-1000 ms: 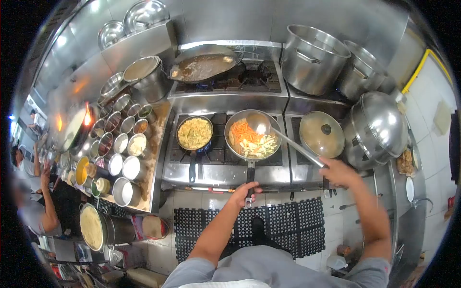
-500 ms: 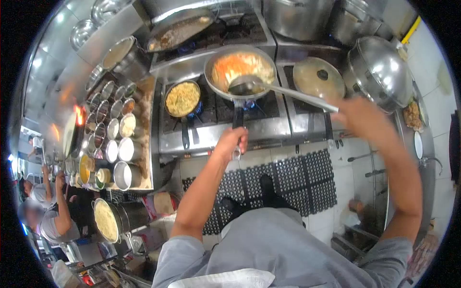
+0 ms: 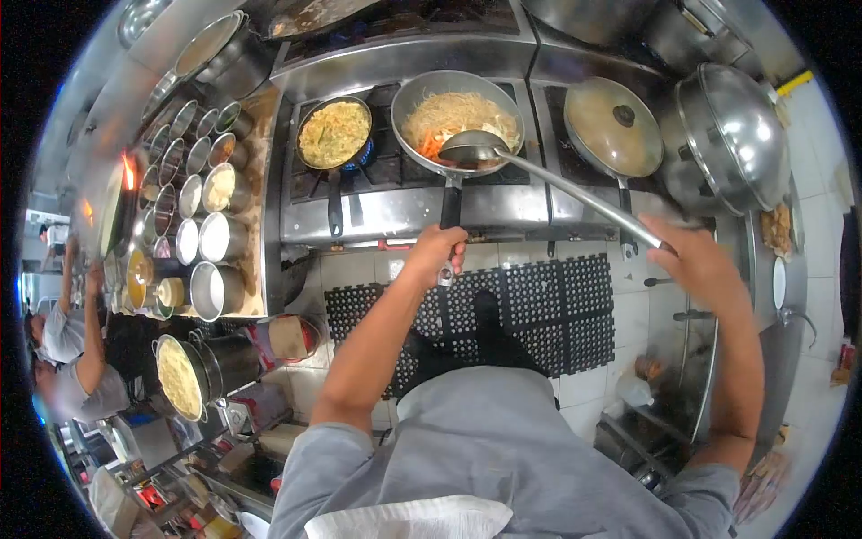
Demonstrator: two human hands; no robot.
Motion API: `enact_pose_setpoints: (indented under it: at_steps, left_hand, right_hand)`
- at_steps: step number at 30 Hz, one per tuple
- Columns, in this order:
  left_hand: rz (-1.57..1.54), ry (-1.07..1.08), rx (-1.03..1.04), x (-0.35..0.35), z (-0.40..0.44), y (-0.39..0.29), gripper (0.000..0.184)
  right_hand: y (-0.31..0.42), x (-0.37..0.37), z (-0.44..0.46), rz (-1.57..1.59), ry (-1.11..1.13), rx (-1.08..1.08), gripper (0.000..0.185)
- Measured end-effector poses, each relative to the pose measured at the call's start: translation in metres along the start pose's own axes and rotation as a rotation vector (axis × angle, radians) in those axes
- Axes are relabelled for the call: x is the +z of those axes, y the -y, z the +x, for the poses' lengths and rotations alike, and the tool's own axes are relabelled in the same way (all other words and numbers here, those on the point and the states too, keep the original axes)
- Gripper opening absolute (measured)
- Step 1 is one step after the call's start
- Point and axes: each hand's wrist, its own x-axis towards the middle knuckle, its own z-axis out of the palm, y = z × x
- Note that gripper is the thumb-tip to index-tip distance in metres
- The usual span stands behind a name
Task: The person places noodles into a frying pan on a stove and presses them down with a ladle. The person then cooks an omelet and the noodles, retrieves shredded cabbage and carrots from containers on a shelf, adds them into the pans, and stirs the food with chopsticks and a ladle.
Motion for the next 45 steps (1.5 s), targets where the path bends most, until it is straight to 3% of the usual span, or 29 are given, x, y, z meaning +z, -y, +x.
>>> enact_pose_setpoints:
  at_steps: [3,7,11,14,18,20,24,26,28,30,31,35,40,41,42,44,45]
  left_hand:
    - [-0.142,0.082,0.075,-0.016,0.036,0.038,0.02]
    - [-0.279,0.036,0.015,-0.012,0.04,0.042,0.013]
    - [-0.307,0.031,-0.014,-0.005,0.038,0.037,0.013]
    - [-0.354,-0.006,-0.019,-0.004,0.037,0.042,0.018]
    - [-0.387,0.006,0.003,-0.003,0.036,0.049,0.026]
    - [-0.41,0.011,-0.001,-0.004,0.032,0.051,0.026]
    - [-0.38,-0.03,-0.051,0.0,0.024,0.045,0.021]
    - [-0.385,-0.027,-0.026,0.001,0.025,0.045,0.02]
    - [-0.359,-0.03,-0.033,0.002,0.026,0.045,0.022]
    - [-0.326,-0.052,-0.024,0.001,0.026,0.044,0.025]
    - [-0.305,-0.086,-0.03,0.003,0.025,0.042,0.027]
    - [-0.267,-0.063,-0.053,0.004,0.035,0.049,0.032]
    - [-0.321,-0.061,-0.022,0.009,0.041,0.059,0.036]
    - [-0.323,-0.08,0.004,0.011,0.04,0.058,0.019]
    - [-0.326,-0.084,0.007,0.013,0.039,0.058,0.019]
    - [-0.286,-0.108,-0.009,0.017,0.039,0.056,0.016]
    - [-0.296,-0.095,0.017,0.018,0.039,0.056,0.016]
  right_hand:
    - [-0.008,0.038,0.008,0.06,-0.022,0.107,0.044]
    - [-0.006,0.097,0.024,0.265,-0.125,0.265,0.047]
    - [0.013,0.1,0.02,0.396,-0.002,0.358,0.047]
    - [0.0,0.148,0.022,0.325,-0.089,0.204,0.047]
    - [0.012,0.161,0.045,0.156,-0.062,0.282,0.049]
    - [0.001,0.164,0.042,0.216,-0.122,0.193,0.051]
    - [0.012,0.187,0.045,0.238,-0.034,0.362,0.05]
    - [0.006,0.21,0.044,0.276,-0.078,0.258,0.051]
    - [0.0,0.196,0.038,0.285,-0.116,0.2,0.052]
    - [-0.001,0.189,0.033,0.315,-0.158,0.262,0.053]
    - [0.009,0.182,0.033,0.291,-0.113,0.394,0.05]
    - [0.002,0.217,0.048,0.193,-0.154,0.297,0.051]
    - [0.027,0.159,0.036,0.151,-0.158,0.287,0.051]
    - [0.034,0.145,0.025,0.378,-0.076,0.346,0.052]
    - [0.039,0.134,0.018,0.605,0.013,0.406,0.052]
    - [0.039,0.136,0.015,0.653,0.102,0.455,0.051]
    - [0.027,0.156,0.017,0.572,0.081,0.362,0.051]
